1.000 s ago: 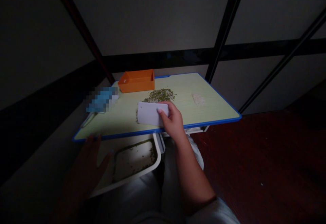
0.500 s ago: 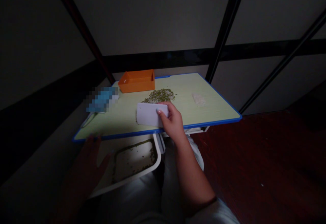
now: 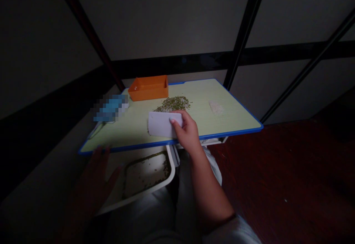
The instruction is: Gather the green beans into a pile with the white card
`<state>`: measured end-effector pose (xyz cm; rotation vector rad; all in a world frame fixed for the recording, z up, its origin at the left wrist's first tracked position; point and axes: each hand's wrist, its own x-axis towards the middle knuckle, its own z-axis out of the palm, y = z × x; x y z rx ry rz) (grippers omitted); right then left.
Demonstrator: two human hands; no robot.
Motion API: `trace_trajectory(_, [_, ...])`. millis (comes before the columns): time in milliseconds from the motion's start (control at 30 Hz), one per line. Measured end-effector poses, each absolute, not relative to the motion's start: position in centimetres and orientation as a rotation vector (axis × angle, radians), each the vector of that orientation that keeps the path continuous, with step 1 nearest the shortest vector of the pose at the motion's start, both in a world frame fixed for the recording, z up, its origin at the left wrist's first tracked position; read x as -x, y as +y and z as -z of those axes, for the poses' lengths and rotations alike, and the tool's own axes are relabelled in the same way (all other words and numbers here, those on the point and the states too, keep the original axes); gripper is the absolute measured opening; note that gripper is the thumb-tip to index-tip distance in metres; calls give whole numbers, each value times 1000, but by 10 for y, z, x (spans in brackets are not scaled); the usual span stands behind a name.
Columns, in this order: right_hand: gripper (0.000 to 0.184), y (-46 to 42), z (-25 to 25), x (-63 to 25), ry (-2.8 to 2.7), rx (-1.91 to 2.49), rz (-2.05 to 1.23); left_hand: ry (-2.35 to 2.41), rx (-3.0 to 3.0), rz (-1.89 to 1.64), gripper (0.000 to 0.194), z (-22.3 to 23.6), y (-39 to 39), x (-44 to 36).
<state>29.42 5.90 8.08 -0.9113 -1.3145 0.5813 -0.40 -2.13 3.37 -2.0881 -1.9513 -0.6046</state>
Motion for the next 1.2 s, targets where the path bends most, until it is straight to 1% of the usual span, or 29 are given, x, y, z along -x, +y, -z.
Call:
trace_trajectory(400, [16,61,-80,-298,-1319,943,-543,-1948,2115,594,77,-33,-21,6])
trace_trajectory(700, [15,63,-78,-301,-1266,930,-533,-1941,2096,608,74,-32,-22,6])
trace_trajectory(867, [16,63,-76,-299,-1282,946,-532,-1891,2094,614,75,-30,-22,7])
trace_trajectory(1200, [16,63,-76,-297,-1282,977,-507,-1943,2069,589,76,-31,-20,6])
